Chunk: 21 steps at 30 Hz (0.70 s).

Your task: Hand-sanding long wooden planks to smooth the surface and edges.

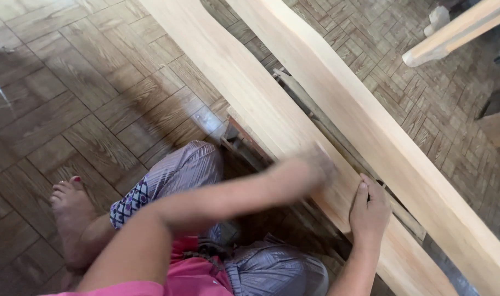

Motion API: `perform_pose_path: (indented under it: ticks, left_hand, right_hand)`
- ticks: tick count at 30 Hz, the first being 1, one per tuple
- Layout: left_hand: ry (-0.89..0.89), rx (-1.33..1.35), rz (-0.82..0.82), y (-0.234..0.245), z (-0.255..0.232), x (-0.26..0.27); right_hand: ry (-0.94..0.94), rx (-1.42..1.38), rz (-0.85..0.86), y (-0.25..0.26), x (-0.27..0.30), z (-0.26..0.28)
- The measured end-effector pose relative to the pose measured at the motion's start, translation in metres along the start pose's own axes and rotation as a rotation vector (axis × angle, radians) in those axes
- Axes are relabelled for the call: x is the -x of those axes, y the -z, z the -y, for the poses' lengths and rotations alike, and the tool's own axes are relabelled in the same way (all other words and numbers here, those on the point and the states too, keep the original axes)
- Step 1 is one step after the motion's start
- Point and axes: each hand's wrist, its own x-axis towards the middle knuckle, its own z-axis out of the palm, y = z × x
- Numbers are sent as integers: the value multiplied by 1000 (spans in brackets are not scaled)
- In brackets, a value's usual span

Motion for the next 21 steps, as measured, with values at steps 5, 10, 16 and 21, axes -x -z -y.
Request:
perform_pose_path:
  ticks: [5, 10, 16, 21]
  left_hand:
    - [-109, 63, 25, -20, -11, -18]
    - [171, 421, -54, 30, 142, -2]
    - [846, 46, 168, 71, 236, 23]
    - [390, 213, -30, -13, 98, -16]
  right_hand:
    - [31, 22, -4, -1, -2, -8]
    - [-15, 8, 5, 6, 3, 14]
    - [-135, -6, 76, 9, 4, 16]
    - [-27, 51, -3, -2, 3, -12]
